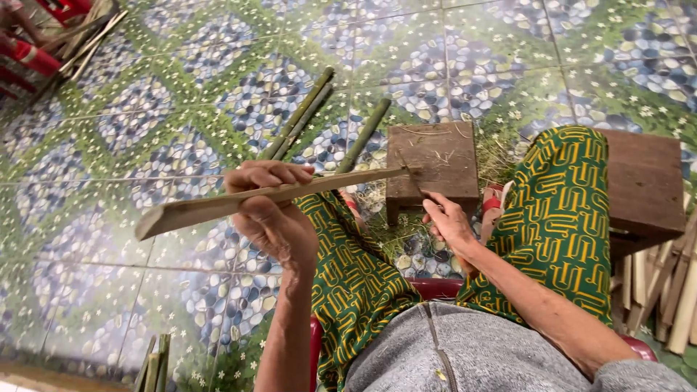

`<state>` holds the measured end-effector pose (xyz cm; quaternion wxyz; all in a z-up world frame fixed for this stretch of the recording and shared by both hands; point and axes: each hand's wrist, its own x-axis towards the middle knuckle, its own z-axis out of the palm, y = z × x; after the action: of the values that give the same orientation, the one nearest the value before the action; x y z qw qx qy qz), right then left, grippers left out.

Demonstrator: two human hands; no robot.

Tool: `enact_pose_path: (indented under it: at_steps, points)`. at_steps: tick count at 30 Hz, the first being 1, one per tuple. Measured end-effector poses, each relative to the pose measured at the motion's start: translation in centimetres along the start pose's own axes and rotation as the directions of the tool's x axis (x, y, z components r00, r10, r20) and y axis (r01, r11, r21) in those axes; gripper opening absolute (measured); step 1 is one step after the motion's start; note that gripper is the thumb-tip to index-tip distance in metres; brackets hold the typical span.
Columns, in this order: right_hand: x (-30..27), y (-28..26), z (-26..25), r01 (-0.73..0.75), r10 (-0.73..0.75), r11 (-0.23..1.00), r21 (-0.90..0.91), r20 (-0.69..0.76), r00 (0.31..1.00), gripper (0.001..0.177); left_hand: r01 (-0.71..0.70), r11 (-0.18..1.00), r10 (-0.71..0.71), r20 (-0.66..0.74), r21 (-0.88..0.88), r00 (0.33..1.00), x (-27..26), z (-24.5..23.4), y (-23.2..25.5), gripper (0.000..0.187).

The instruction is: Shaving and smoothing bamboo strips using a knife while sitting on a low stool.

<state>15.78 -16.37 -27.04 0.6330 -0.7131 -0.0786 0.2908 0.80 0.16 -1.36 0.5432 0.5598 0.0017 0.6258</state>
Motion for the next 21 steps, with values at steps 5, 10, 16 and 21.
enact_pose_path:
  at_steps: [5,10,16,21]
  points:
    - [0.3,0.8,-0.1,0.015,-0.015,1.000,-0.026,-0.027,1.000,0.041,0.006,0.999,-0.006,0.009,0.041,1.000,-0.2,-0.2,-0.2,0.060]
    - [0.3,0.4,-0.4,0.019,-0.020,0.999,-0.043,-0.027,0.999,0.040,0.002,0.998,-0.003,0.008,0.064,1.000,0.5,0.0,0.2,0.045]
    - [0.9,0.9,-0.3,0.021,-0.023,0.999,-0.025,-0.052,0.998,0.038,-0.069,0.976,0.053,0.081,0.205,0.995,1.5,-1.4,0.7,0.058]
    - [0.9,0.5,-1.0,0.059,-0.054,0.996,-0.064,0.083,0.995,0.049,0.123,0.975,-0.118,-0.037,0.186,0.992,1.9,-1.2,2.5,0.078]
